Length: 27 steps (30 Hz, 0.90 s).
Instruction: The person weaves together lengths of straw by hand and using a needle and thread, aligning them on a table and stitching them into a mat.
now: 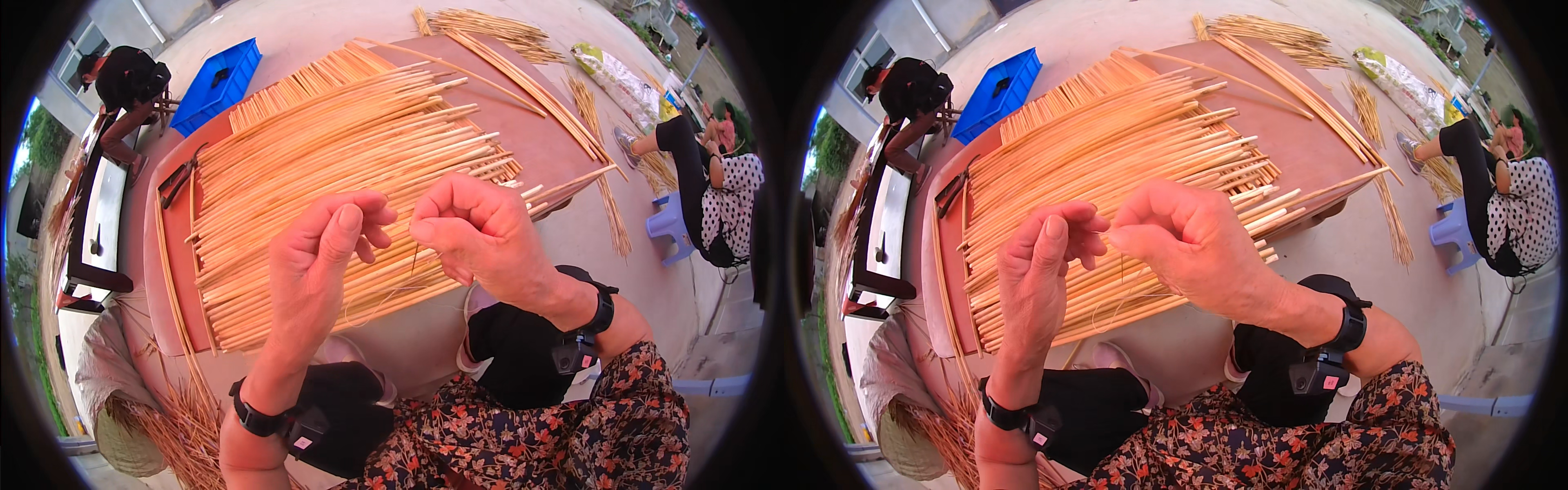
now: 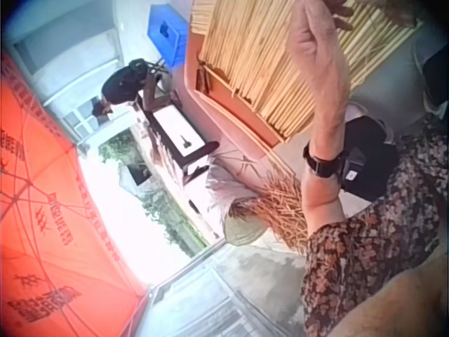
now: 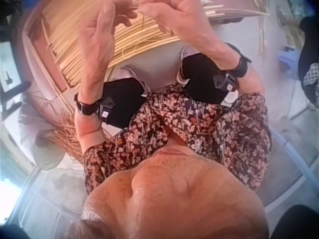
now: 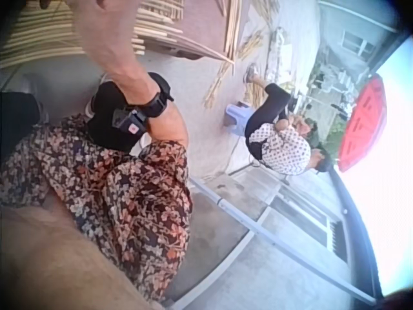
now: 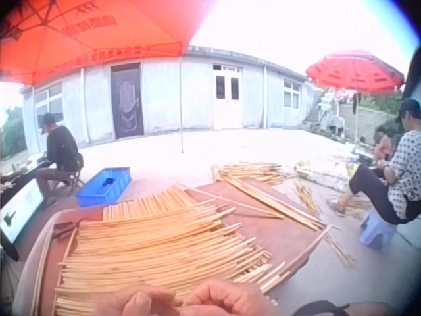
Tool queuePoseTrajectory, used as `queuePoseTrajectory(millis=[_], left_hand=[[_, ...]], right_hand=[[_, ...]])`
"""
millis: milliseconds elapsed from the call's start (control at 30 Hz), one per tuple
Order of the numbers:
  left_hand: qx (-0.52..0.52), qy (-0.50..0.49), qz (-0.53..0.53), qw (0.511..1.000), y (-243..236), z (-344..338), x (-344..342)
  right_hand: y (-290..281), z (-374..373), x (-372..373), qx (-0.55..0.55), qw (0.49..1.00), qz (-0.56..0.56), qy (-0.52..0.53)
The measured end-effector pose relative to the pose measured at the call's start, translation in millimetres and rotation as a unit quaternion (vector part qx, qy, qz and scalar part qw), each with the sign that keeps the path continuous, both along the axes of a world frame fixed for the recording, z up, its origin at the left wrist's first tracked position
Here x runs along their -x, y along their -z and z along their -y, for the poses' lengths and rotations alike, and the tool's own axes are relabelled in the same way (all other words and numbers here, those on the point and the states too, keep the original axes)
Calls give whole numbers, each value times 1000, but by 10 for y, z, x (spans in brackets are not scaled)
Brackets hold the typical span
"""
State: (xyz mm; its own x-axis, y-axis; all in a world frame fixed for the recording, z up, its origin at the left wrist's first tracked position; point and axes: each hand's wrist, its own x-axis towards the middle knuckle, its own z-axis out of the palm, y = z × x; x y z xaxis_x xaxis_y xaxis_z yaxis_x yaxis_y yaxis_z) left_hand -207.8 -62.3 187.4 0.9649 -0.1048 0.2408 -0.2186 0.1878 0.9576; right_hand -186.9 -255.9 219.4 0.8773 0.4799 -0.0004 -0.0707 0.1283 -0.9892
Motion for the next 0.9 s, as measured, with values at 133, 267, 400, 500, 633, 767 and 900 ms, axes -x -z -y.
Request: queuePoseTrajectory(millis=[133,267,400,500,633,767,900], left_hand=[[166,59,-14,984,38,136,52],[135,46,8,990,0,175,45],[79,0,99,992,50,138,-9],[58,-2,103,993,33,123,-8],[78,8,55,995,35,127,4],[134,20,24,991,21,162,7],[194,-1,-32,980,-3,120,-16]], right_hand=[[-8,0,3,-16,999,-20,-21],[-10,-14,5,-35,998,-37,-31],[-50,-13,33,-48,996,-64,-48],[-93,-24,25,-37,992,-97,-66],[-104,-27,16,-46,988,-128,-78],[-80,-20,21,-25,996,-76,-48],[-44,-22,37,0,999,12,31]])
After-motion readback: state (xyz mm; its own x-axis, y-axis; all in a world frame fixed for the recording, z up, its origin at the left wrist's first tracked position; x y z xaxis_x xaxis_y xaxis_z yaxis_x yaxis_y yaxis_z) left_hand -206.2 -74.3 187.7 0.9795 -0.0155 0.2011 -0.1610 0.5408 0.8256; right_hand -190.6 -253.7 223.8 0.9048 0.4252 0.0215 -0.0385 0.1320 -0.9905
